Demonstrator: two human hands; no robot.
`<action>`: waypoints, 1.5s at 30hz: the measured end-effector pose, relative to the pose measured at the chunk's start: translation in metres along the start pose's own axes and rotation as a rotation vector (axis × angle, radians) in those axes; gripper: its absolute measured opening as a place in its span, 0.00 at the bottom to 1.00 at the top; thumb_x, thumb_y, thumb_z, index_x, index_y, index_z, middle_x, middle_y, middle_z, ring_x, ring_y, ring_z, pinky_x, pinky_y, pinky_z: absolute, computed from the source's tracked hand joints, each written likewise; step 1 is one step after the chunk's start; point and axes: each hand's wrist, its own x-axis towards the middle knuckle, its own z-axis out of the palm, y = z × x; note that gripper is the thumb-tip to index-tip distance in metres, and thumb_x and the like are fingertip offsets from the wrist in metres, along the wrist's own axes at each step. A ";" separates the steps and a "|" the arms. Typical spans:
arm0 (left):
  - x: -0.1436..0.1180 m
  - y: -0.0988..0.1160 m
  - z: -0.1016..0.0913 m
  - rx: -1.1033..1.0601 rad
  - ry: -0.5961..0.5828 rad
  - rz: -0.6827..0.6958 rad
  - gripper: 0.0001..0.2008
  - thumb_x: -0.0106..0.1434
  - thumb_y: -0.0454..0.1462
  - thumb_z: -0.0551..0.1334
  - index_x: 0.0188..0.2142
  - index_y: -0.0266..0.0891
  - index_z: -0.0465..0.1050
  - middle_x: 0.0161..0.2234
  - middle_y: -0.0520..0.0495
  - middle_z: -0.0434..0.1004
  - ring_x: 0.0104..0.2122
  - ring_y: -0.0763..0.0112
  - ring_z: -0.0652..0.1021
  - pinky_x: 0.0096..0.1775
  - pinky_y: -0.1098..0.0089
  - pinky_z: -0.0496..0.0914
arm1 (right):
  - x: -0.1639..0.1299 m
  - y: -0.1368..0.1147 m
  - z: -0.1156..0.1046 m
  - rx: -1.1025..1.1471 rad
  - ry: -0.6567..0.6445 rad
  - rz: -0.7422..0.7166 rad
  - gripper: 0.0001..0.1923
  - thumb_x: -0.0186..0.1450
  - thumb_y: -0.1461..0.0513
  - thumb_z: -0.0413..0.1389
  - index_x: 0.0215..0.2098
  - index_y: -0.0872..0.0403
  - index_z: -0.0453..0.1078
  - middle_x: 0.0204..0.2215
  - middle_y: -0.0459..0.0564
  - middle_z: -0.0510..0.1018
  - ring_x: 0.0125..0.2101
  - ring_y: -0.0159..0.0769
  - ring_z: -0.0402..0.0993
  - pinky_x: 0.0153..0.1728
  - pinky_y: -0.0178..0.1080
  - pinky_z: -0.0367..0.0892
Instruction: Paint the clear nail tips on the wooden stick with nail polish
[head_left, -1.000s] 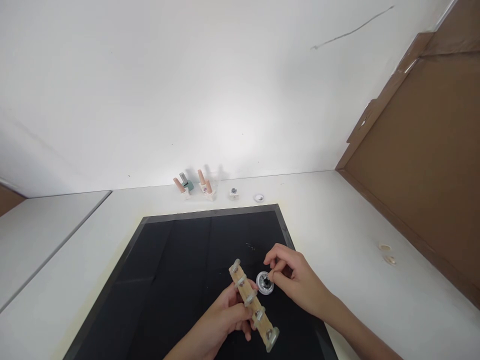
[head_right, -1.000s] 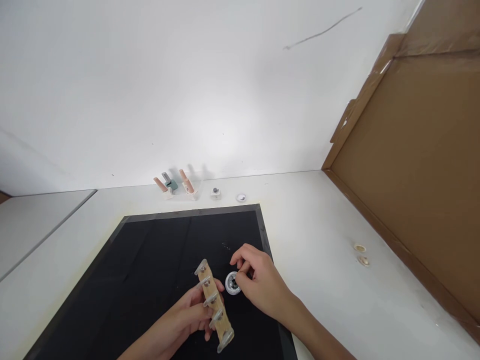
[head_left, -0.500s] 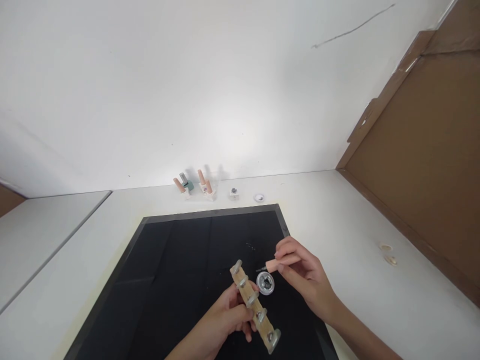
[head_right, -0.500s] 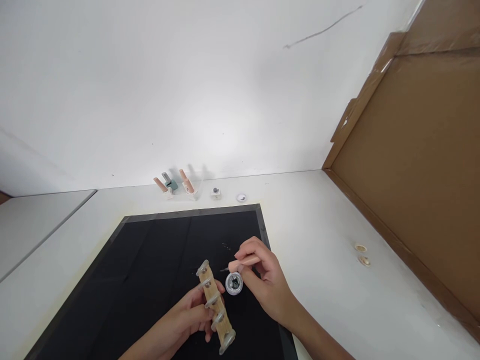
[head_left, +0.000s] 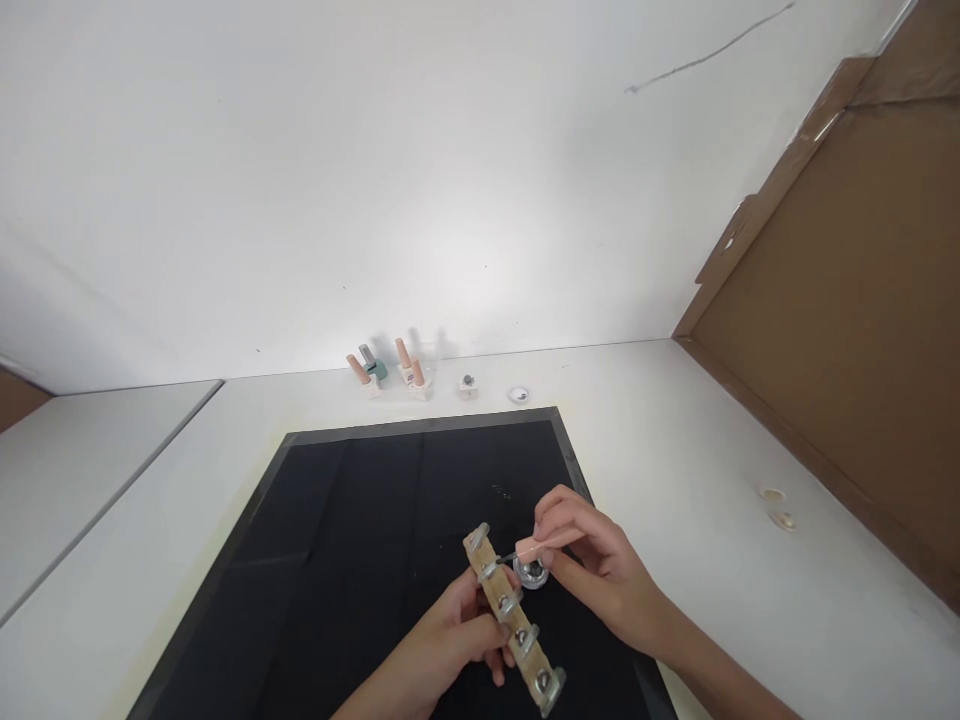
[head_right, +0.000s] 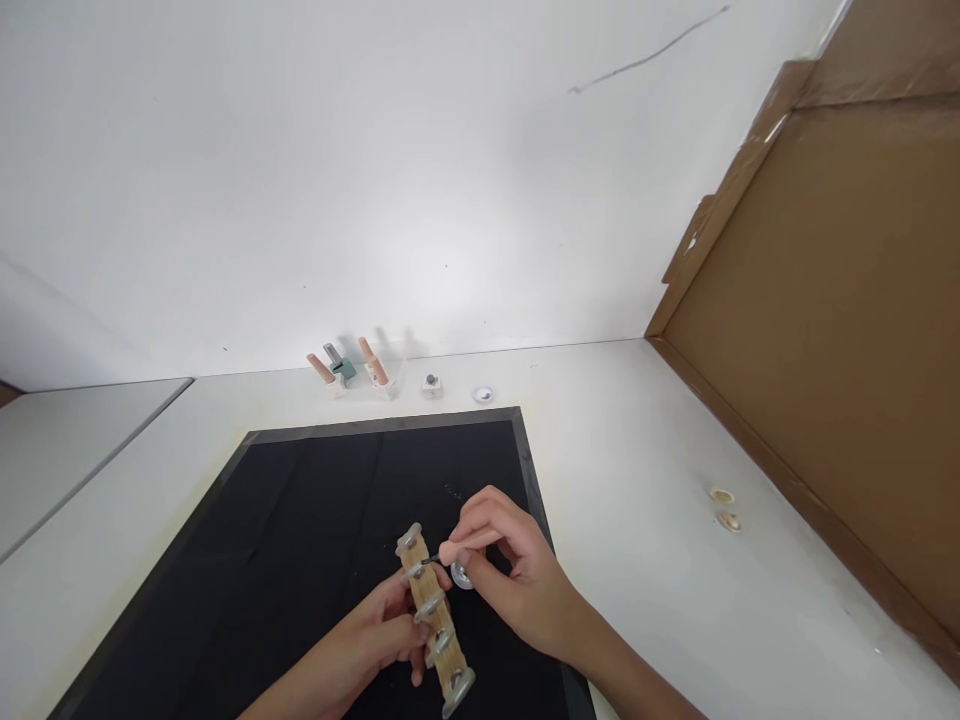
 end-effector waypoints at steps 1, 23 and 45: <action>0.000 -0.001 -0.001 0.000 -0.005 0.002 0.18 0.47 0.32 0.60 0.40 0.36 0.65 0.28 0.53 0.65 0.27 0.74 0.69 0.28 0.71 0.65 | 0.001 0.000 0.000 -0.013 0.016 0.006 0.05 0.65 0.64 0.52 0.32 0.51 0.69 0.31 0.48 0.65 0.33 0.35 0.65 0.31 0.36 0.63; 0.001 -0.003 -0.002 -0.003 -0.011 0.020 0.16 0.48 0.31 0.60 0.39 0.36 0.66 0.27 0.53 0.66 0.27 0.73 0.70 0.28 0.71 0.65 | 0.000 0.003 0.000 0.011 0.016 -0.019 0.05 0.64 0.65 0.52 0.33 0.50 0.69 0.32 0.48 0.66 0.32 0.35 0.66 0.30 0.36 0.64; -0.001 0.000 0.000 0.010 -0.008 0.014 0.17 0.48 0.31 0.60 0.40 0.35 0.64 0.26 0.53 0.68 0.27 0.74 0.70 0.28 0.71 0.65 | 0.001 0.003 0.000 0.080 -0.011 -0.009 0.08 0.64 0.68 0.51 0.33 0.50 0.69 0.32 0.47 0.65 0.32 0.33 0.65 0.30 0.34 0.62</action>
